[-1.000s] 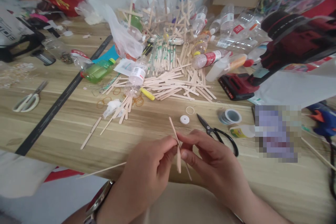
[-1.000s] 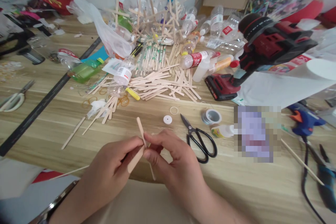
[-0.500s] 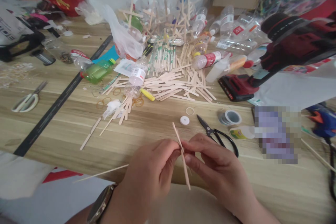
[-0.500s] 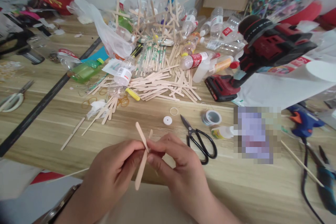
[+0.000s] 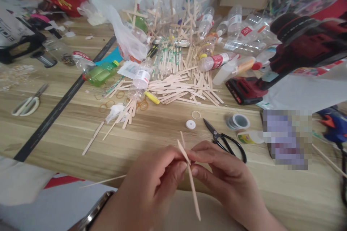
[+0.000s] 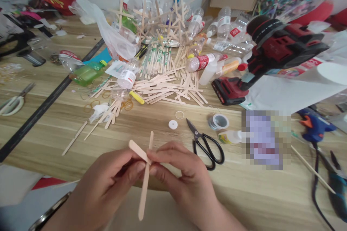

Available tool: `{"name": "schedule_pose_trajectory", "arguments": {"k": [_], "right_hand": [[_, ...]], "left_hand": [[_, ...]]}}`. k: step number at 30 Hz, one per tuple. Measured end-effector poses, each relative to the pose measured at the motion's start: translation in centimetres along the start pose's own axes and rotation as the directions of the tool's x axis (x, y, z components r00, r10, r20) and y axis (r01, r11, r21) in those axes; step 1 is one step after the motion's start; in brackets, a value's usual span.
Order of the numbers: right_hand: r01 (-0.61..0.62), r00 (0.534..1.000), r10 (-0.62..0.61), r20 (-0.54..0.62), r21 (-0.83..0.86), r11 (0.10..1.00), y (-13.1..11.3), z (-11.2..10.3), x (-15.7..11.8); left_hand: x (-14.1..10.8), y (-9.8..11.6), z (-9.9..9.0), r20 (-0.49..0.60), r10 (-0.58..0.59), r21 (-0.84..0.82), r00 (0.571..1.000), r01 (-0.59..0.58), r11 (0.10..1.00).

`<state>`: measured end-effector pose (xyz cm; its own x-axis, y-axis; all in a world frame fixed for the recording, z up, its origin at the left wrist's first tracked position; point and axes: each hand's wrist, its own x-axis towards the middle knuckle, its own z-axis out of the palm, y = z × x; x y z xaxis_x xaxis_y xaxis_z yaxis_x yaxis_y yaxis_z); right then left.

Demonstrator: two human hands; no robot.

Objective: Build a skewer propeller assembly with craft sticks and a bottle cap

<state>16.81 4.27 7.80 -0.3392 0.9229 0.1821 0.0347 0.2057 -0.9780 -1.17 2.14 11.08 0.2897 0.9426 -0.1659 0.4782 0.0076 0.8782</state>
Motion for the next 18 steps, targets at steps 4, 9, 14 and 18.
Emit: {"name": "schedule_pose_trajectory", "arguments": {"k": [4,9,14,18], "right_hand": [[-0.082,0.996,0.081,-0.035,-0.016,0.997,0.2,-0.06,-0.33],[-0.139,0.99,0.139,-0.012,-0.007,0.99,0.18,0.06,-0.48],[-0.063,0.998,0.063,-0.004,0.05,0.997,-0.06,0.12,-0.37],[-0.044,0.999,0.044,0.005,0.038,0.998,0.0,0.1,-0.24]], "left_hand": [[0.27,-0.33,-0.48,0.093,-0.047,-0.132,0.995,0.059,0.989],[0.4,-0.43,-0.6,0.153,-0.09,-0.129,0.984,0.11,0.986],[0.08,-0.49,-0.27,0.12,-0.067,-0.092,0.991,0.078,0.993],[0.2,-0.5,-0.12,0.107,-0.038,-0.104,0.994,0.049,0.993]]}}
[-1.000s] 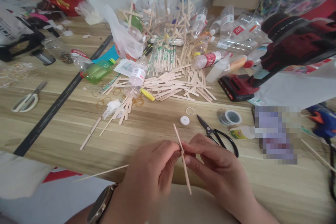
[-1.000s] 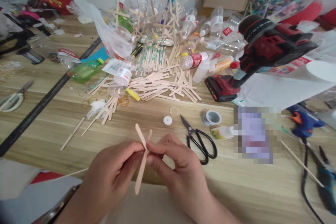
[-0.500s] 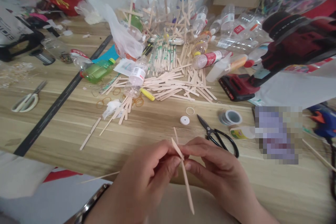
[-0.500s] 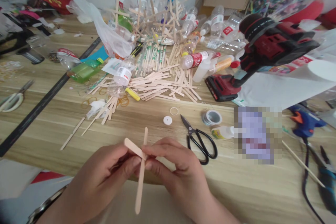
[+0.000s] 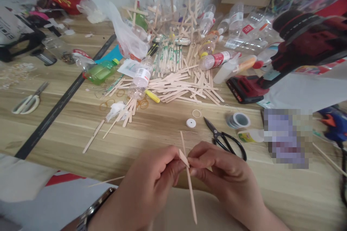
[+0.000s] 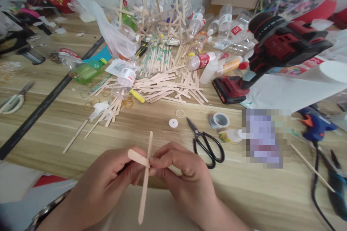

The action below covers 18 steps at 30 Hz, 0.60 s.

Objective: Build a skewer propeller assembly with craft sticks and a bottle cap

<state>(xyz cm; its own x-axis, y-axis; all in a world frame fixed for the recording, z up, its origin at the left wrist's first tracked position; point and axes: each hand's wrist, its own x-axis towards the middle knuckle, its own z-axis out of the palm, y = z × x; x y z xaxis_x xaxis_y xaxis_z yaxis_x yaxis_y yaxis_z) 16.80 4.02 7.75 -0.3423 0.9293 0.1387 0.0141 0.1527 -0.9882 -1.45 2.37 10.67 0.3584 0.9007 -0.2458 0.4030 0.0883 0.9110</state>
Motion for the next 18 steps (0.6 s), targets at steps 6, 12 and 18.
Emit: {"name": "schedule_pose_trajectory", "arguments": {"k": [6,12,18], "right_hand": [[0.071,0.997,-0.07,0.012,-0.033,0.997,0.2,0.11,0.13],[0.126,0.992,-0.124,0.03,-0.079,0.989,0.2,0.25,0.26],[0.143,0.99,-0.141,0.026,-0.085,0.986,0.18,0.32,0.29]], "left_hand": [[0.07,0.02,-0.07,-0.018,0.029,0.039,0.999,-0.029,0.999],[0.11,-0.16,-0.21,0.004,0.024,0.036,1.0,-0.024,0.999],[0.0,-0.14,-0.22,0.004,0.014,0.027,1.0,-0.014,1.0]]}}
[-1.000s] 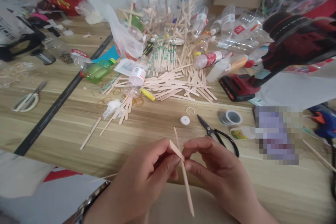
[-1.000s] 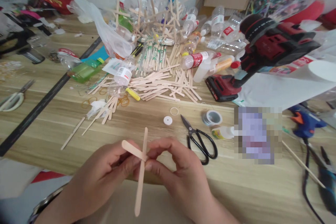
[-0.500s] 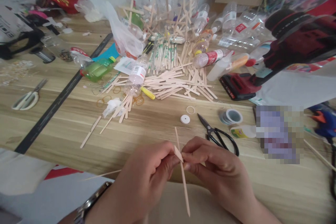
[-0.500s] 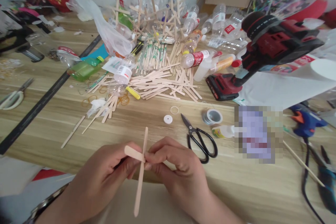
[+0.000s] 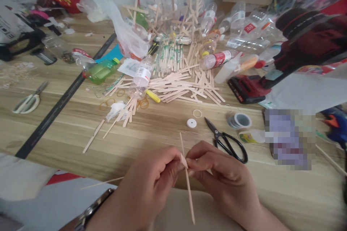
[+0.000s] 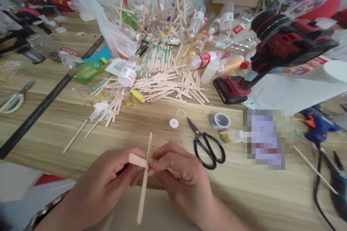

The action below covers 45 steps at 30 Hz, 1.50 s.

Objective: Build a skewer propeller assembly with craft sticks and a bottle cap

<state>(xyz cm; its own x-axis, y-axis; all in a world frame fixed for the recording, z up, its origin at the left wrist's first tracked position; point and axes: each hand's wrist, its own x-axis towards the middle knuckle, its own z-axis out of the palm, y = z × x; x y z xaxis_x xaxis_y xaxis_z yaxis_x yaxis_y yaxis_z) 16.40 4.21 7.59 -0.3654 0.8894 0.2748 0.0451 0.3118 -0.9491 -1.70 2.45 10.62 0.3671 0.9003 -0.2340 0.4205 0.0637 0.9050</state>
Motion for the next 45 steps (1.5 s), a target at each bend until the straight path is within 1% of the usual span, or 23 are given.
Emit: {"name": "schedule_pose_trajectory", "arguments": {"k": [7,10,14,19,21,24,29,31,35,39,41,45], "right_hand": [[0.013,1.0,-0.014,-0.01,-0.038,0.999,0.1,0.1,-0.5],[0.01,1.0,-0.011,-0.013,-0.043,0.999,0.0,0.1,-0.5],[0.003,0.999,-0.003,-0.035,-0.009,1.0,0.0,0.1,-0.6],[-0.03,0.995,0.029,-0.091,-0.009,1.0,0.4,0.1,-1.0],[-0.029,0.996,0.027,-0.087,-0.02,0.999,0.6,0.0,-1.2],[-0.024,0.997,0.022,-0.08,-0.021,0.999,0.7,0.1,-1.3],[-0.041,0.997,0.039,-0.071,-0.029,0.999,0.3,0.1,-1.1],[-0.056,0.997,0.056,-0.053,-0.003,0.998,0.3,0.0,-1.1],[-0.099,0.995,0.099,0.0,0.061,0.993,0.5,-0.2,-1.1],[-0.109,0.994,0.108,0.008,0.057,0.992,0.6,-0.2,-0.9],[-0.101,0.995,0.101,0.0,0.037,0.994,0.5,-0.2,-0.7],[-0.093,0.995,0.092,-0.036,-0.014,0.996,0.5,-0.1,-0.5]], "left_hand": [[-0.2,-0.1,0.1,-0.017,0.04,0.09,0.999,-0.038,0.995],[-0.1,0.0,0.1,-0.018,0.042,0.087,0.999,-0.04,0.995],[0.0,0.5,0.0,-0.006,0.047,0.085,0.999,-0.047,0.995],[-0.1,0.6,-0.2,0.017,-0.003,0.109,1.0,0.001,0.994],[-0.1,0.5,-0.1,0.003,0.004,0.124,1.0,-0.004,0.992],[-0.1,0.2,0.1,-0.02,0.064,0.164,0.998,-0.06,0.985],[-0.1,-0.1,0.3,-0.044,0.08,0.232,0.996,-0.068,0.97],[-0.1,-0.1,0.4,-0.049,0.105,0.255,0.993,-0.089,0.963],[-0.2,0.1,0.5,-0.05,0.137,0.246,0.989,-0.121,0.962],[-0.3,-0.1,0.9,-0.062,0.159,0.251,0.985,-0.139,0.958],[-0.2,-0.3,1.1,-0.066,0.154,0.256,0.986,-0.133,0.957],[0.1,-0.5,1.4,-0.086,0.085,0.239,0.993,-0.062,0.969]]}}
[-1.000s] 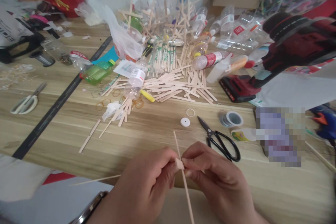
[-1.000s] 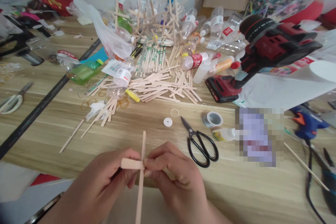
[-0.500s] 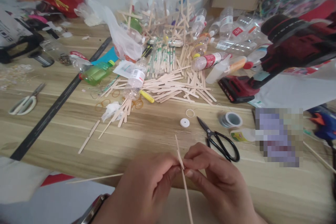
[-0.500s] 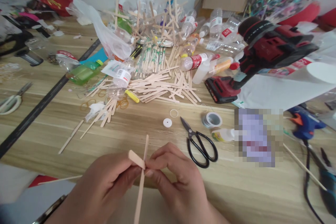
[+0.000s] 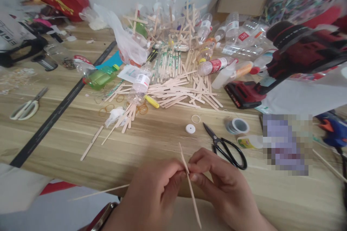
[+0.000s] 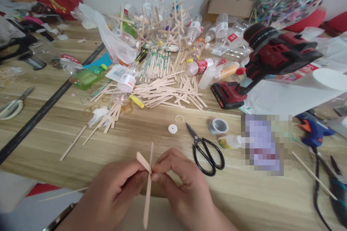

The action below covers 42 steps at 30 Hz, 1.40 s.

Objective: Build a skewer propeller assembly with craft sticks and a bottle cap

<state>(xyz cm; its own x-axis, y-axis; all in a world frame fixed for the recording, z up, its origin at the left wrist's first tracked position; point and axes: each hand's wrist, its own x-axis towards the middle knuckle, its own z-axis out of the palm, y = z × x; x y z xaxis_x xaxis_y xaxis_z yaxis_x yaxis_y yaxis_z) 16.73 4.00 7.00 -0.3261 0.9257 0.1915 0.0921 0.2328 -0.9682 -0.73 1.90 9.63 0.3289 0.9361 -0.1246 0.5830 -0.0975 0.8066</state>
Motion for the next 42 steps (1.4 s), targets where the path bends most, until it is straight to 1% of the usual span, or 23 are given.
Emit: {"name": "schedule_pose_trajectory", "arguments": {"k": [5,9,13,16,20,24,26,33,38,40,42], "right_hand": [[-0.03,0.999,0.03,-0.022,-0.008,1.0,0.4,-0.2,-0.1],[-0.071,0.997,0.071,-0.027,-0.024,0.997,0.5,-0.4,-0.3],[-0.028,0.999,0.028,-0.025,-0.02,0.999,0.3,-0.4,-0.3],[-0.028,0.999,0.029,-0.036,0.045,0.999,0.2,-0.6,0.0],[-0.137,0.989,0.129,0.068,0.115,0.984,-0.1,-1.3,0.4],[-0.285,0.953,0.264,0.151,0.142,0.948,-0.5,-1.8,0.7],[-0.319,0.942,0.295,0.16,0.152,0.935,-0.6,-1.8,0.8],[-0.292,0.951,0.277,0.136,0.112,0.95,-0.6,-1.5,1.1],[-0.247,0.962,0.237,0.136,0.065,0.967,-0.5,-1.6,1.2],[-0.239,0.965,0.232,0.124,0.044,0.97,-0.3,-1.6,1.0],[-0.266,0.958,0.26,0.118,0.034,0.963,-0.2,-1.6,0.9]], "left_hand": [[0.4,0.2,0.1,-0.025,-0.057,-0.026,0.998,0.056,0.998],[0.4,0.3,0.2,-0.02,-0.069,-0.012,0.997,0.069,0.998],[0.3,0.3,0.3,-0.031,-0.05,0.035,0.998,0.051,0.998],[0.4,0.3,0.3,-0.028,0.001,0.032,1.0,0.0,0.999],[0.5,0.2,0.2,0.004,0.085,0.017,0.996,-0.085,0.996],[0.5,0.1,0.4,0.043,0.09,0.025,0.995,-0.091,0.995],[0.4,0.1,0.5,0.038,0.081,0.037,0.996,-0.082,0.996],[0.3,0.1,0.5,0.018,0.095,0.077,0.995,-0.096,0.992],[0.7,0.2,0.4,0.013,0.098,0.054,0.995,-0.099,0.994],[0.8,0.1,0.4,0.015,0.07,0.026,0.997,-0.07,0.997],[0.8,0.0,0.4,0.017,0.023,-0.01,1.0,-0.023,1.0]]}}
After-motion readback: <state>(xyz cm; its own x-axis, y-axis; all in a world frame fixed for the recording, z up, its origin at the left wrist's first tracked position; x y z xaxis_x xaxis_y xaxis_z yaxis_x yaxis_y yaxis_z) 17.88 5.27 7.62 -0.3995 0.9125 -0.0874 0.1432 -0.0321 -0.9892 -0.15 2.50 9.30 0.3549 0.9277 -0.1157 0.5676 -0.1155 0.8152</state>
